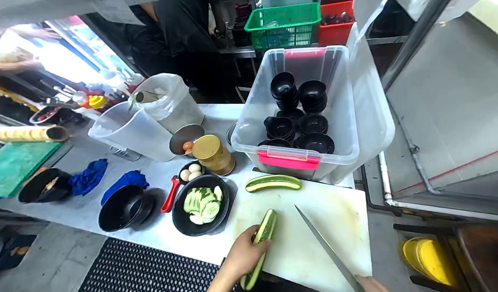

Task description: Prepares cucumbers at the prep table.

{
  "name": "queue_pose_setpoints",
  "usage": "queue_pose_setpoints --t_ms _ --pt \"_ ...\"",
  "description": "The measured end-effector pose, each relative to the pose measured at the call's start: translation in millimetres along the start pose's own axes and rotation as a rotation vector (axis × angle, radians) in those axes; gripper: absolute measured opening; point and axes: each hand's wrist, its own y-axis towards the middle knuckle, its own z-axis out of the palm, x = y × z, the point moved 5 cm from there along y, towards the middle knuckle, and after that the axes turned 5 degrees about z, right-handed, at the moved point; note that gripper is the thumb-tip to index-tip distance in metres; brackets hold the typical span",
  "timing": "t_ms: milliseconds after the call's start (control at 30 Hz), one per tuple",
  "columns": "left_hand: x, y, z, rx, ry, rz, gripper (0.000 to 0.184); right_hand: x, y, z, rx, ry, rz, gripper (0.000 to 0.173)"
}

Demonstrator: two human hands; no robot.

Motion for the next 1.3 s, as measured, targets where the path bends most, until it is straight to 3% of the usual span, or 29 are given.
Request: queue_pose_setpoints --t_ms 200,333,500,633,733,967,1067,1167,1233,1300 --pt "-44 25 1 0.348 0.775 0.279 0.058 9 14 -15 0.088 -0.188 0.108 0.041" --pt "-54 44 1 0.323 0.945 0.443 0.058 14 17 -13 0.154 -0.225 0.123 0.044" --pt "-41 36 -10 0.113 0.860 0.475 0.060 13 24 -5 0.310 -0.222 0.204 0.053" --pt "-23 15 -15 -0.479 0.626 0.555 0.041 14 28 -4 0.315 -0.258 0.200 0.053" --pt "-5 12 -9 -0.622 0.627 0.505 0.040 14 30 -2 0.322 -0.283 0.208 0.052" --pt "7 -5 -7 -0.304 0.830 0.478 0.051 12 34 -3 0.337 -0.292 0.213 0.052" --pt "12 -9 -2 -0.129 0.796 0.417 0.057 12 37 -2 0.324 -0.283 0.182 0.053" --pt "13 0 10 -0.107 0.784 0.460 0.059 13 41 1 0.332 -0.269 0.158 0.054" --pt "10 6 9 -0.045 0.713 0.416 0.058 13 45 1 0.340 -0.262 0.149 0.053" --pt "9 4 0 0.069 0.366 0.311 0.058 11 48 1 0.342 -0.249 0.139 0.052"
